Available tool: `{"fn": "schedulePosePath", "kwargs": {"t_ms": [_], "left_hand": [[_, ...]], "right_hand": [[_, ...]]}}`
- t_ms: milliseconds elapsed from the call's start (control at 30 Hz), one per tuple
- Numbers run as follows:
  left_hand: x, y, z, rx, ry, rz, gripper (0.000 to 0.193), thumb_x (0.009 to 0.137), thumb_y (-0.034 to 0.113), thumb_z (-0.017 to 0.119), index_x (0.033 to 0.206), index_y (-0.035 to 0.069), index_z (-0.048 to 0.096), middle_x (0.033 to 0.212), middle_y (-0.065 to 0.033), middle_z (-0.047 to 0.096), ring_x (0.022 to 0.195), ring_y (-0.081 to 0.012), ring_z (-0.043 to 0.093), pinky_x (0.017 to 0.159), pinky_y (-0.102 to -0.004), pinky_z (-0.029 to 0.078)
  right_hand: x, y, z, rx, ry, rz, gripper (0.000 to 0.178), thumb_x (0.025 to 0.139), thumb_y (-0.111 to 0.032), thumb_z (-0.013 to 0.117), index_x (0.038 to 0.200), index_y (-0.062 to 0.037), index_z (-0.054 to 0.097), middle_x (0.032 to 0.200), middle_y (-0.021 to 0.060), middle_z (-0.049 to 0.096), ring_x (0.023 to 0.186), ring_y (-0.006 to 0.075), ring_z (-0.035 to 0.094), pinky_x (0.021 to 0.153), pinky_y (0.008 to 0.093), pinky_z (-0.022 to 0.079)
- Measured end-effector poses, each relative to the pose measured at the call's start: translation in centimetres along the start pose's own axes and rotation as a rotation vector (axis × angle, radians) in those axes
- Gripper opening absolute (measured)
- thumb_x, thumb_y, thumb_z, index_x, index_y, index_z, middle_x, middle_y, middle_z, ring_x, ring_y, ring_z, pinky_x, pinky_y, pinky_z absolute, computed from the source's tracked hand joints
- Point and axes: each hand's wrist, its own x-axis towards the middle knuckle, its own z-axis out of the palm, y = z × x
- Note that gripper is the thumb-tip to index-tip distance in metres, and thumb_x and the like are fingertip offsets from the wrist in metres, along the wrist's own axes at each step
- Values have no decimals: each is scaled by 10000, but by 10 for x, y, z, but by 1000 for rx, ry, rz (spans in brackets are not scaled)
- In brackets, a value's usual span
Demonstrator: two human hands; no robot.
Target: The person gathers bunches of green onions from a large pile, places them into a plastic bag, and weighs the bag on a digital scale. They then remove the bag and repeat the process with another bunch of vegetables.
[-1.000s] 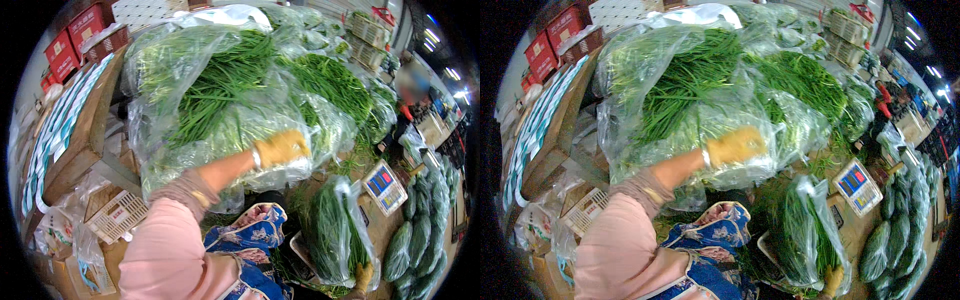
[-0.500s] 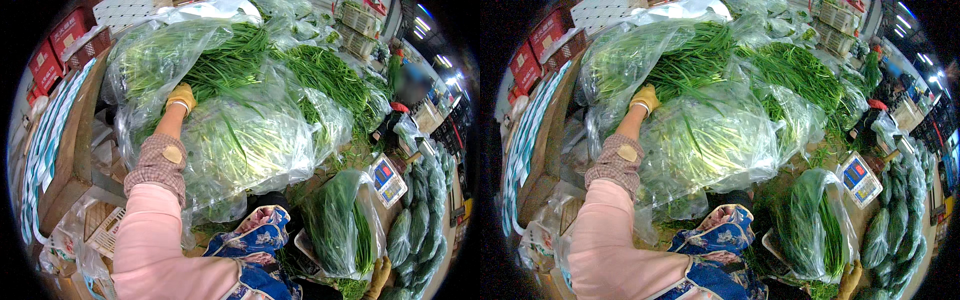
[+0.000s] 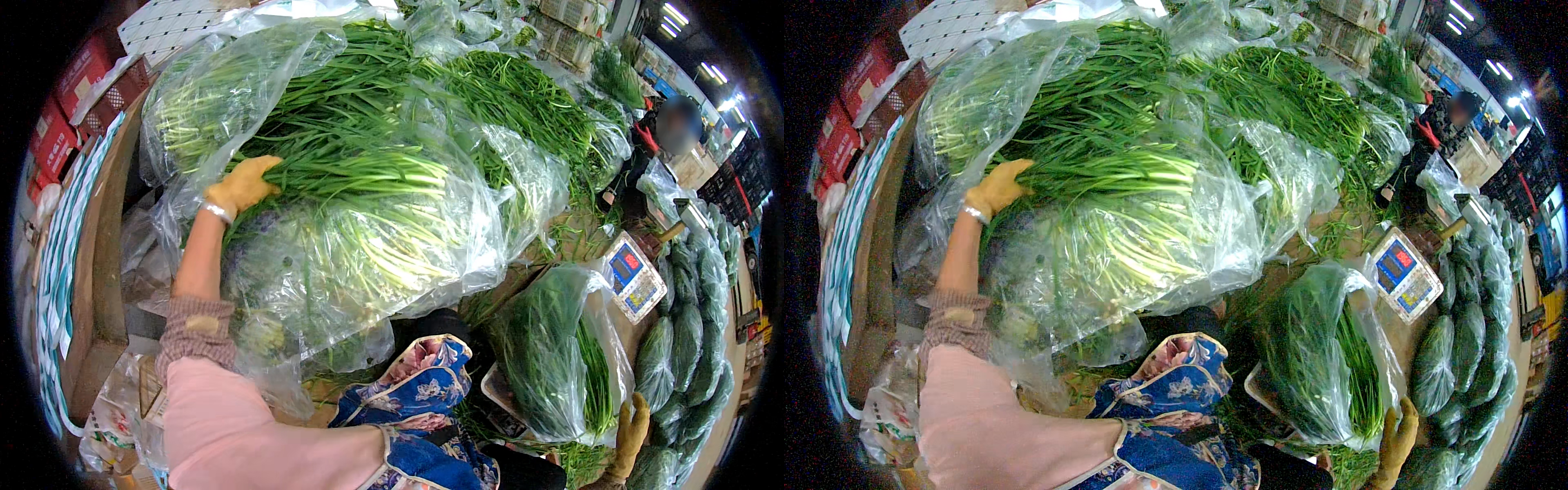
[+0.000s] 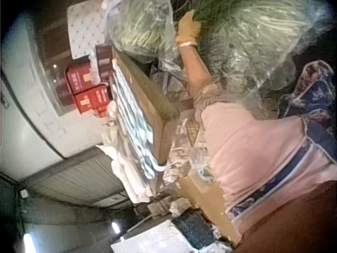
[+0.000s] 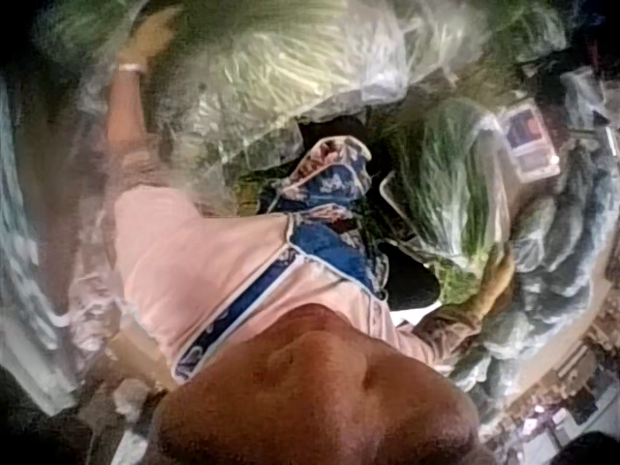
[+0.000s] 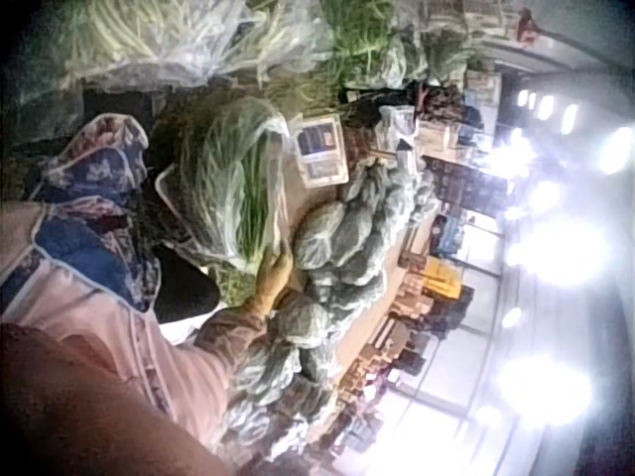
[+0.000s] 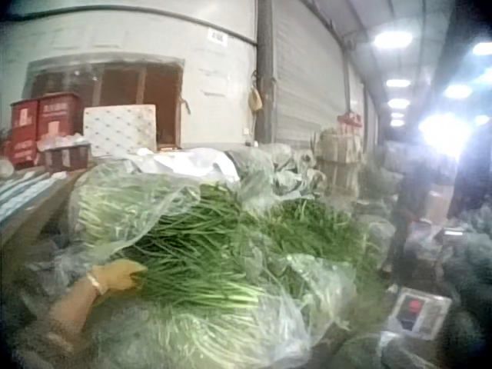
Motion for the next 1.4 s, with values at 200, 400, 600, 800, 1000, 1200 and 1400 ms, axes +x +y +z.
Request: {"fn": "schedulePosePath", "kwargs": {"t_ms": [200,400,600,800,1000,1200,1400], "left_hand": [[-27,-19,11,248,97,110,733,642,117,770,1302,86,451,1276,-149,502,1181,-316,459,1000,-385,371],[-95,112,-19,424,217,-7,1031,562,163,822,1430,154,265,1386,-181,348,1242,-428,361,1020,-469,338],[-132,136,16,-890,-502,714,626,746,203,727,1295,26,485,1314,-132,489,1163,-282,503,1017,-383,347],[-130,177,156,-1826,-426,-91,584,869,269,613,1359,57,376,1331,-132,461,1210,-202,450,1006,-364,356],[-127,185,178,-2147,-215,-65,507,924,305,515,1351,73,371,1378,-90,412,1269,-230,387,1091,-416,271],[-129,189,172,-2370,-178,30,652,871,430,575,1375,90,340,1363,-77,419,1235,-208,418,1062,-373,317],[-142,218,183,-1653,-366,120,683,797,295,716,1345,57,386,1314,-61,447,1176,-174,435,999,-330,353]], "right_hand": [[92,-196,28,454,-148,-276,455,783,-51,644,1215,15,516,1229,159,543,1159,260,504,1005,344,357],[185,-415,130,355,-136,-989,1011,606,-492,776,1330,57,333,1357,277,375,1295,381,339,1066,438,279],[182,-477,161,120,-434,-865,1138,550,-636,731,1333,69,302,1213,264,508,1179,373,467,1039,467,295],[135,-460,104,-96,-729,-897,765,603,-675,671,1027,-40,642,890,202,655,887,364,626,797,425,483],[155,-486,89,632,-269,-824,744,716,-626,604,1004,60,623,990,275,616,977,415,581,840,430,467],[50,-448,131,172,-309,-1009,1023,579,-607,707,1255,93,390,1372,321,311,1276,465,307,1045,538,249],[12,-374,111,476,-286,-799,844,709,-111,698,1392,-14,213,1061,218,600,867,381,628,702,408,521]]}}
